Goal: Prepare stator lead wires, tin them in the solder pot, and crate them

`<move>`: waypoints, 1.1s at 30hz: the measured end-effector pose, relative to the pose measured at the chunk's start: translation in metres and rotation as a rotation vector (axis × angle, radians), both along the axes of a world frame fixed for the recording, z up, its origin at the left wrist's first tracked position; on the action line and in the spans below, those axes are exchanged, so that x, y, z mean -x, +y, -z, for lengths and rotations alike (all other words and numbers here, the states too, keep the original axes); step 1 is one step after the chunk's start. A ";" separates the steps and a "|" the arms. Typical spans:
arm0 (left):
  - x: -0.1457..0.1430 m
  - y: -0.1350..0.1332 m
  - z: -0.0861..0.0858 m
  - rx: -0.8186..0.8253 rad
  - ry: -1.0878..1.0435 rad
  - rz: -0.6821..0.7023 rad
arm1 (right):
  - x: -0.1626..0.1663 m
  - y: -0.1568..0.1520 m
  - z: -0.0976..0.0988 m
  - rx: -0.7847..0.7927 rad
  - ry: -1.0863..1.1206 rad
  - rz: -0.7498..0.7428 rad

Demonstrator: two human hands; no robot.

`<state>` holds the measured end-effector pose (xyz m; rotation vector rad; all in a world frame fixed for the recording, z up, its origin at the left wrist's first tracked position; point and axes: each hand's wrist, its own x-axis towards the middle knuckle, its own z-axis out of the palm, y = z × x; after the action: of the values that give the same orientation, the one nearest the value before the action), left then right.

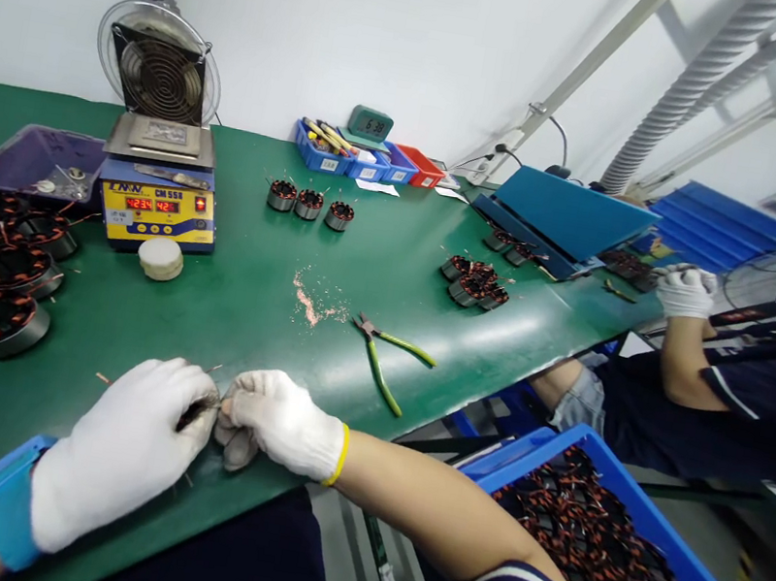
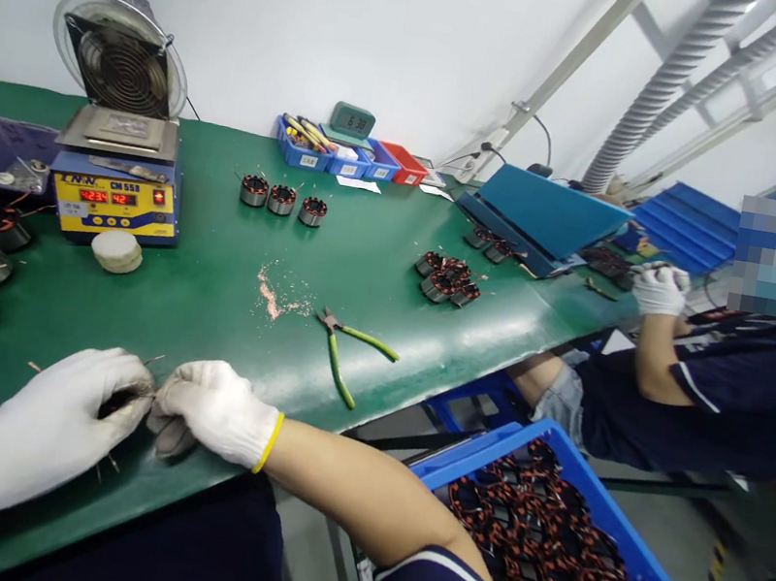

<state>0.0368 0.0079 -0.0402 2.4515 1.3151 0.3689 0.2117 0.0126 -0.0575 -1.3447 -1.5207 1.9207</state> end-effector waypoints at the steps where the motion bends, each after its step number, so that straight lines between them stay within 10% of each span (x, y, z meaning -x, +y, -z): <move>1: -0.002 0.000 0.002 -0.021 -0.004 -0.029 | -0.001 0.001 0.000 0.094 0.081 0.092; 8: 0.007 0.003 0.003 -0.297 -0.177 -0.222 | -0.021 -0.013 -0.015 -0.279 -0.314 0.069; 17: 0.029 0.004 0.000 -0.280 0.061 0.119 | 0.014 -0.021 -0.005 -0.821 -0.555 -0.145; 33: 0.004 0.007 0.004 -0.418 -0.011 0.146 | -0.002 -0.023 0.014 -0.782 -0.203 0.286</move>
<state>0.0326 0.0151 -0.0442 2.8581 1.1358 0.6763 0.2141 -0.0100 -0.0713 -1.2950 -1.7783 0.8740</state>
